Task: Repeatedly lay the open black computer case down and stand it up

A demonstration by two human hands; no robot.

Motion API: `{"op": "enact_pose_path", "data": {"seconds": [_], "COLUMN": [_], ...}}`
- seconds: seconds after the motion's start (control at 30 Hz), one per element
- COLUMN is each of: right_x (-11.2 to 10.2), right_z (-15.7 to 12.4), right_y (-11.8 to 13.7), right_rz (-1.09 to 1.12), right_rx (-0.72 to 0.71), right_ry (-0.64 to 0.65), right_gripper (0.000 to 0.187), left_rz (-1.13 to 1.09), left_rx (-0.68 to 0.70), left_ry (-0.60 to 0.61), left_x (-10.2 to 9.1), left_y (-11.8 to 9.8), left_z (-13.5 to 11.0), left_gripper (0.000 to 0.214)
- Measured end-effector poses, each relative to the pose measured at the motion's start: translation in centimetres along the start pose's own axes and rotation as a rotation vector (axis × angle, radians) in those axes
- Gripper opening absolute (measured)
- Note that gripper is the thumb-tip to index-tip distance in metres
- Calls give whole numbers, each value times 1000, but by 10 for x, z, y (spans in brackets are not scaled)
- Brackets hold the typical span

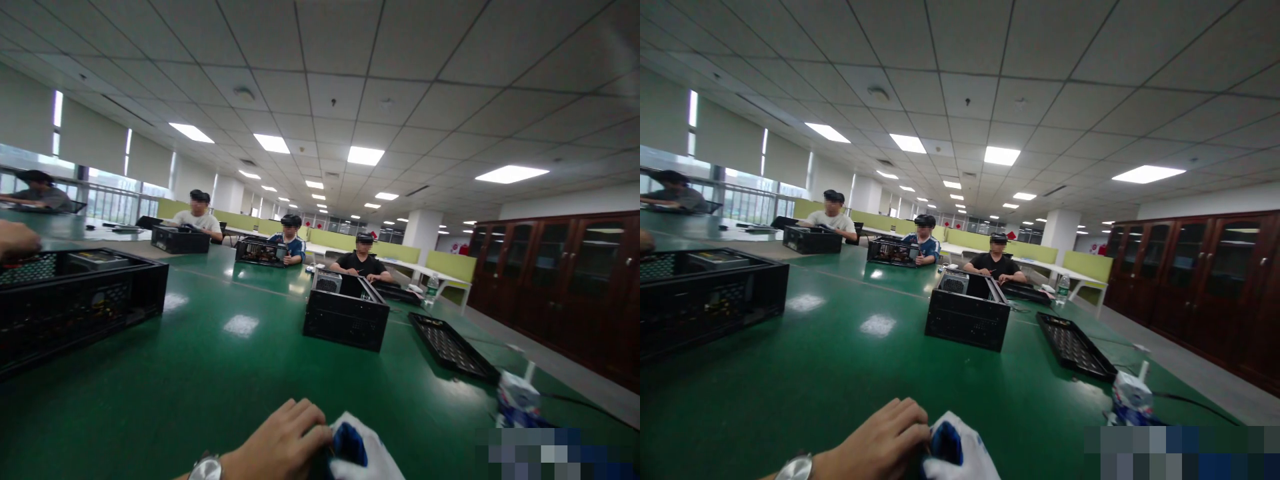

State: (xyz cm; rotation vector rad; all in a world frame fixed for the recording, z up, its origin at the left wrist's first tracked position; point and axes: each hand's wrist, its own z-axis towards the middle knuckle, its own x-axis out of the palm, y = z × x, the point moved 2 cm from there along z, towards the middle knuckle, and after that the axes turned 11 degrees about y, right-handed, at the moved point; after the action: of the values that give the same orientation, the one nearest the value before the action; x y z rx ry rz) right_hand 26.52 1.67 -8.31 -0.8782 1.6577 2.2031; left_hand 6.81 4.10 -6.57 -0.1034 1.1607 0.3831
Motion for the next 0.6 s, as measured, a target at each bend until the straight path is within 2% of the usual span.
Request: {"op": "enact_pose_path", "data": {"seconds": [0.03, 0.1, 0.17, 0.2, 0.27, 0.33, 0.4, 0.47, 0.53, 0.6], "right_x": [-4, -16, -30, -37, -47, -52, -54, -54, -57, -60], "right_z": [2, 3, 1, -2, -10, -20, -30, -42, -53, -62], "right_y": [-4, -13, -23, -27, -35, -37, -36, -36, -38, -43], "right_rz": [24, 81, 127, 144, 167, 191, 219, 224, 191, 163], "right_rx": [10, 13, 25, 41, 78, 105, 137, 201, 242, 221], "right_ry": [-46, -95, -121, -147, -197, -218, -186, -120, -73, -56], "right_gripper": [17, 39, 65, 71, 72, 69, 68, 69, 71, 72], "left_rz": [4, 41, 104, 141, 214, 251, 253, 245, 228, 208], "left_rx": [-10, -12, -20, -35, -73, -109, -158, -262, -399, -517], "left_ry": [17, 23, 3, -3, 3, 12, 5, -21, -32, 3], "left_x": [0, -1, -3, -5, -10, -16, -20, -21, -18, -9], "left_y": [1, 6, 14, 21, 37, 58, 85, 116, 145, 167], "left_z": [1, 6, 22, 34, 71, 118, 170, 215, 245, 259], "left_gripper": [40, 50, 55, 55, 55, 51, 48, 44, 39, 36]}}
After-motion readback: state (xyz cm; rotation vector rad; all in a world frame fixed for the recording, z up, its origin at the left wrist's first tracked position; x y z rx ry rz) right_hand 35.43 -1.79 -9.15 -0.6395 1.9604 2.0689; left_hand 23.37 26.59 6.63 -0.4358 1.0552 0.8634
